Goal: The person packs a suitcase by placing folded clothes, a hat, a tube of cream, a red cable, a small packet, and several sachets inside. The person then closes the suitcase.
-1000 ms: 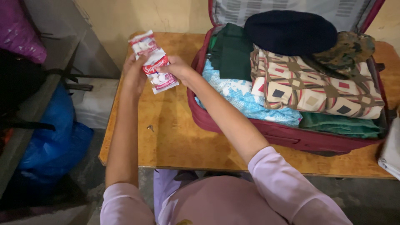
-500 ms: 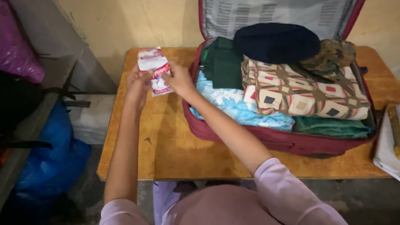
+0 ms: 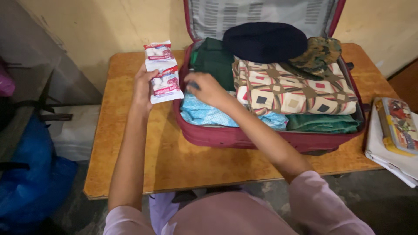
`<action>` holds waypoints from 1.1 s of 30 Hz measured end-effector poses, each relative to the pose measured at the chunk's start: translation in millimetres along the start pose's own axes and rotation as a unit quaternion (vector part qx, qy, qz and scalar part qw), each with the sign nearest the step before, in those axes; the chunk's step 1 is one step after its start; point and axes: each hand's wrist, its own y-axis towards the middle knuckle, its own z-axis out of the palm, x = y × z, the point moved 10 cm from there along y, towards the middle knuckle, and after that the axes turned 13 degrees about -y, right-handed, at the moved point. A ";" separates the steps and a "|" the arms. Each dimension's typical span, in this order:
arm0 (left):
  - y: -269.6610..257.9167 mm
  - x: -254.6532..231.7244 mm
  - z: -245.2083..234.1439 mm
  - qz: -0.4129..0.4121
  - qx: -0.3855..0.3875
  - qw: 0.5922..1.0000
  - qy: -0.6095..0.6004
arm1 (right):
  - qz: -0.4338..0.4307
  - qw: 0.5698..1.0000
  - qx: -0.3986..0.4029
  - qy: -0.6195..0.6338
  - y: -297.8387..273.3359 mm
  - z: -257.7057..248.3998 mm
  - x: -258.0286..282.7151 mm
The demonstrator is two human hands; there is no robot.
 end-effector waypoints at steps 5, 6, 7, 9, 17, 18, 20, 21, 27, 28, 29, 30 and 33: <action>-3.9 5.2 14.7 -0.021 0.006 1.000 0.005 | -0.153 0.961 0.148 -0.178 -43.5 11.8 34.8; -5.7 6.9 17.8 -0.024 0.009 1.000 0.008 | -0.156 0.959 0.151 -0.182 -43.3 11.5 36.6; -8.3 9.6 20.6 -0.028 0.013 0.999 0.009 | -0.159 0.957 0.156 -0.185 -44.1 11.4 37.1; -13.0 13.3 27.9 -0.035 0.033 0.999 0.012 | -0.141 0.956 0.170 -0.193 -44.1 13.8 32.9; -23.9 18.8 48.7 -0.058 0.040 0.997 0.025 | -0.024 0.960 0.184 -0.212 -28.8 24.6 17.1; -23.6 19.8 49.1 -0.057 0.045 0.997 0.024 | -0.003 0.962 0.189 -0.196 -28.8 22.6 12.1; -23.5 19.4 44.4 -0.051 0.044 0.997 0.028 | 0.036 0.966 0.197 -0.161 -27.5 17.3 5.4; -22.6 19.8 41.3 -0.047 0.039 0.998 0.032 | 0.029 0.966 0.197 -0.163 -27.0 15.3 8.7; -16.3 20.3 23.4 -0.044 0.031 0.998 0.013 | -0.091 0.967 0.147 -0.187 -35.5 11.6 39.2; -15.7 20.6 22.3 -0.045 0.025 0.999 0.016 | -0.081 0.967 0.165 -0.177 -36.3 16.5 31.9; -14.5 20.9 25.2 -0.047 0.029 0.998 0.012 | -0.073 0.966 0.181 -0.167 -34.2 21.4 22.7; -14.7 21.7 28.8 -0.048 0.034 0.998 0.007 | -0.027 0.980 0.170 -0.100 -30.5 19.7 7.6; -16.3 19.5 38.5 -0.051 0.053 0.997 -0.003 | 0.051 0.992 0.102 -0.048 -26.6 7.1 -31.3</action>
